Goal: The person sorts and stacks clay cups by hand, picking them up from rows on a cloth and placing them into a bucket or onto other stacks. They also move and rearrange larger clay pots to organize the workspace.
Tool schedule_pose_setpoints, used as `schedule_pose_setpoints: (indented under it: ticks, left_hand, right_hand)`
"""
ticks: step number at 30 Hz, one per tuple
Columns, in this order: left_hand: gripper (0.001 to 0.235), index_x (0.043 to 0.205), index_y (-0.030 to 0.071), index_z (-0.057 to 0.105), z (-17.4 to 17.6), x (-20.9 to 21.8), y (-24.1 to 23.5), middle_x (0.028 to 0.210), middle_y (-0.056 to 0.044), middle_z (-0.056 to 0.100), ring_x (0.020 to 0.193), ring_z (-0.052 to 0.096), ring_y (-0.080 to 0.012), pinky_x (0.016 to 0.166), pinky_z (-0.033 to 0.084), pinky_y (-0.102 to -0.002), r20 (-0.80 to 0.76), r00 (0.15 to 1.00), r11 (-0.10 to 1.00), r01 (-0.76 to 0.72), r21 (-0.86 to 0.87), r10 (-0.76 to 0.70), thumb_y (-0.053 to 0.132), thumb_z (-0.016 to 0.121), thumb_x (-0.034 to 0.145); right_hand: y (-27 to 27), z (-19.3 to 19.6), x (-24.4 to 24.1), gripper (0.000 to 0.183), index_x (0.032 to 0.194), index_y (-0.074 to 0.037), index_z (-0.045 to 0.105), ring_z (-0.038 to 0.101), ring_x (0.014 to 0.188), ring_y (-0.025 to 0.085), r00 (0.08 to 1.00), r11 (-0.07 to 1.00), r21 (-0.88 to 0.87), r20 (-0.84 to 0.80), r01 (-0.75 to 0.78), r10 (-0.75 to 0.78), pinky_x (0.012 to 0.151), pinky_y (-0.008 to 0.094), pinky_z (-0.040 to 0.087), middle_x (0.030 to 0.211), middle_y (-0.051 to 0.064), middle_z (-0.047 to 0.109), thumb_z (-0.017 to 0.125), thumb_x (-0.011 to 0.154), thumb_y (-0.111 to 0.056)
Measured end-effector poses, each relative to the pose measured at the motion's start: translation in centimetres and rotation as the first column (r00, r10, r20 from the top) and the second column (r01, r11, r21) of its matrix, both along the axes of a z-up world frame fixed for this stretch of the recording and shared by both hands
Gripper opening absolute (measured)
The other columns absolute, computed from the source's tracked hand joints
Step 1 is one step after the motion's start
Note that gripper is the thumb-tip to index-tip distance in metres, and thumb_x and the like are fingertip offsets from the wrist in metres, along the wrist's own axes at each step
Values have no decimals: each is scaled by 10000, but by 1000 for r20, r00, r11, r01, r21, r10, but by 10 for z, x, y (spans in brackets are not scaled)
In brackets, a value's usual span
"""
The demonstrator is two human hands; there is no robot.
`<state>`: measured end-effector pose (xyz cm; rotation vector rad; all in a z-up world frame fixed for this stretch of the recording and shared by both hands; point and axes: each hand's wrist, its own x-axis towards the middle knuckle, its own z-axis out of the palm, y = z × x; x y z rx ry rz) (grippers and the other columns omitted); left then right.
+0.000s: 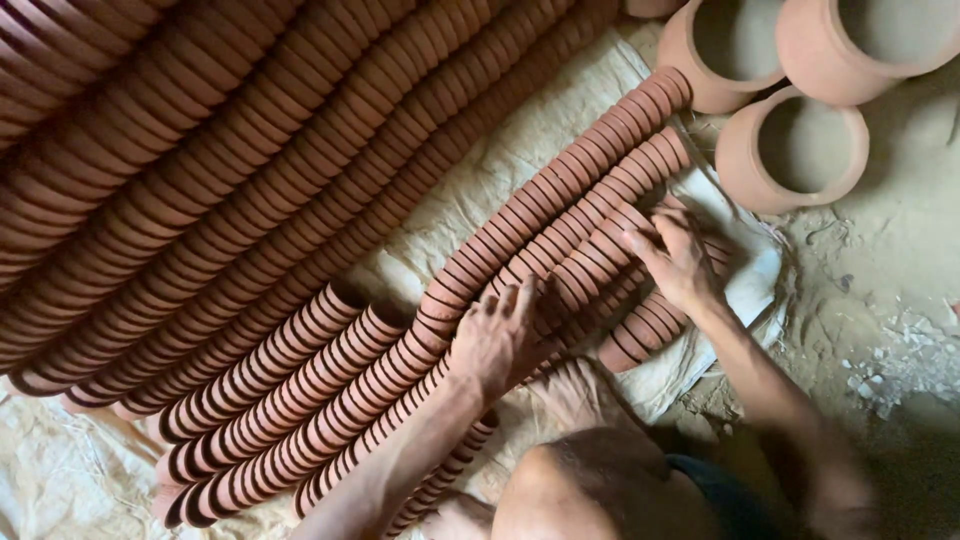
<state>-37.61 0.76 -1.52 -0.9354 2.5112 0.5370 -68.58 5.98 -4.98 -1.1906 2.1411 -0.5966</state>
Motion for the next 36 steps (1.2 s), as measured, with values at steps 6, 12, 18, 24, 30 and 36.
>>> schedule_pose_setpoints:
  ticks: [6, 12, 18, 24, 30, 36]
  left_hand:
    - [1082, 1621, 29, 62, 55, -43, -21, 1393, -234, 477, 1160, 528, -353, 850, 506, -476, 40, 999, 996, -16, 92, 12, 662, 595, 924]
    - [1058, 1630, 53, 70, 38, -41, -17, 1371, -242, 482, 1151, 535, -366, 804, 517, -457, 49, 999, 997, 5, 78, -9, 552, 641, 893]
    - [967, 1656, 56, 52, 45, -39, -20, 1389, -276, 455, 1140, 548, -367, 761, 550, -423, 55, 998, 978, -37, 207, 26, 383, 611, 938]
    - [1043, 1607, 24, 107, 36, -34, -17, 1399, -255, 445, 1208, 507, -394, 808, 544, -462, -49, 996, 980, -62, 188, 73, 423, 710, 855]
    - [1047, 1612, 58, 147, 43, -34, -21, 1372, -223, 485, 1210, 518, -378, 866, 533, -461, -70, 991, 976, -103, 190, 118, 470, 731, 847]
    - [1057, 1614, 59, 150, 54, -37, -17, 1309, -214, 527, 1155, 541, -362, 852, 516, -443, -29, 993, 983, -111, 149, 116, 464, 734, 833]
  right_hand:
    - [-1, 17, 5, 420, 1058, -2, 715, 626, 947, 250, 991, 997, 76, 129, 16, -26, 886, 397, 508, 1044, 188, 720, 668, 1006, -417]
    - [3, 42, 33, 302, 1018, -35, 720, 589, 969, 133, 955, 957, -284, 295, 65, 22, 789, 321, 481, 1383, 81, 593, 664, 979, -329]
    - [31, -1, 26, 271, 1157, -10, 692, 389, 752, 95, 746, 940, -122, 644, 320, -170, 685, 280, 326, 879, 55, 503, 684, 1050, -259]
    - [22, 5, 39, 486, 1322, -49, 552, 532, 791, 164, 783, 950, -102, 596, 295, -179, 738, 343, 449, 1027, 78, 671, 744, 929, -261]
    - [-2, 26, 71, 882, 1448, -93, 280, 498, 1300, 272, 928, 951, -256, 367, 174, -72, 1138, 437, 426, 1393, 195, 469, 866, 790, -132]
    - [-6, 38, 74, 915, 1475, -104, 256, 488, 1281, 235, 902, 950, -240, 424, 198, -81, 1126, 406, 417, 1373, 150, 472, 856, 784, -112]
